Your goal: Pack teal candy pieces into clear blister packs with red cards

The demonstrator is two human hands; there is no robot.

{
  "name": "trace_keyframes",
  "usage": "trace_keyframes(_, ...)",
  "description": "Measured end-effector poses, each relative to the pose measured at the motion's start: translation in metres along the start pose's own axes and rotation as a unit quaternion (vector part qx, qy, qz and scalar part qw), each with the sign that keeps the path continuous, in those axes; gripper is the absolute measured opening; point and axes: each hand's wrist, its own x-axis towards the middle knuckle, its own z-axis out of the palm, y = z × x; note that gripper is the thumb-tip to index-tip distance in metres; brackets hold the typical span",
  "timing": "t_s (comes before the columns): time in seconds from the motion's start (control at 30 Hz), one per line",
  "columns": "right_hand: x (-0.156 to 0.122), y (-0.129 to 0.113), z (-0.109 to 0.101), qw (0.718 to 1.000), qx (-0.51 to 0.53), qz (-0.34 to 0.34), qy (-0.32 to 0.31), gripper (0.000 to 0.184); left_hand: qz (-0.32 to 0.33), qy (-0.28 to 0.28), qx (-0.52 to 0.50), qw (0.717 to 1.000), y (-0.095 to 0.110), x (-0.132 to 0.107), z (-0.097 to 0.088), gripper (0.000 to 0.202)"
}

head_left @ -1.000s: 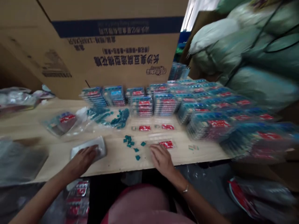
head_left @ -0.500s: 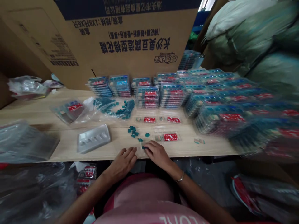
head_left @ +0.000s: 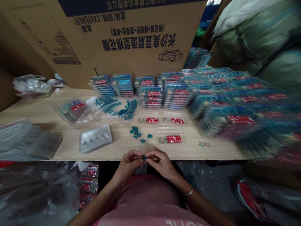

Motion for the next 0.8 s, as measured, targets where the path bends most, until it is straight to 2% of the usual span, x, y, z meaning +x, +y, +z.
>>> trace_keyframes(0.1,-0.007,0.003,0.002,1.000,0.026,-0.002,-0.008,0.009,-0.018,-0.005,-0.064,0.998,-0.004,-0.005,-0.003,0.030)
trace_keyframes(0.2,-0.011,0.001,0.008,0.999,0.018,-0.029,-0.013,0.011,-0.025,0.010,-0.075,0.997,-0.012,-0.006,-0.005,0.027)
trace_keyframes(0.3,-0.010,-0.004,0.012,0.998,0.006,-0.051,-0.029,0.011,0.025,0.024,0.010,0.999,-0.016,-0.004,-0.008,0.024)
trace_keyframes(0.37,-0.008,-0.006,0.010,0.998,0.008,-0.055,-0.038,0.008,0.098,0.014,0.135,0.986,-0.015,-0.004,-0.015,0.021)
trace_keyframes(0.4,-0.007,-0.005,0.006,0.998,0.004,-0.053,-0.036,0.007,0.145,0.010,0.223,0.964,-0.014,-0.004,-0.021,0.020)
trace_keyframes(0.43,-0.006,-0.004,0.001,0.998,-0.013,-0.049,-0.030,0.007,0.195,0.014,0.322,0.926,-0.013,-0.005,-0.028,0.019)
trace_keyframes(0.47,-0.005,0.000,-0.005,0.998,-0.046,-0.044,-0.021,0.008,0.245,0.024,0.423,0.872,-0.013,-0.006,-0.037,0.019)
trace_keyframes(0.53,-0.004,0.008,-0.018,0.989,-0.142,-0.035,-0.010,0.011,0.325,0.052,0.587,0.740,-0.017,-0.010,-0.055,0.018)
trace_keyframes(0.57,-0.003,0.013,-0.024,0.981,-0.189,-0.032,-0.010,0.012,0.353,0.064,0.637,0.682,-0.020,-0.012,-0.064,0.016)
trace_keyframes(0.6,-0.003,0.017,-0.028,0.974,-0.225,-0.030,-0.014,0.013,0.374,0.071,0.669,0.639,-0.025,-0.014,-0.071,0.013)
trace_keyframes(0.63,-0.001,0.020,-0.030,0.969,-0.245,-0.028,-0.020,0.012,0.391,0.071,0.688,0.608,-0.030,-0.016,-0.076,0.013)
trace_keyframes(0.7,0.002,0.022,-0.029,0.968,-0.246,-0.032,-0.026,0.011,0.415,0.071,0.701,0.575,-0.036,-0.018,-0.082,0.016)
trace_keyframes(0.8,0.011,0.017,-0.016,0.967,-0.233,-0.077,-0.072,0.010,0.423,0.060,0.702,0.570,-0.036,-0.018,-0.080,0.014)
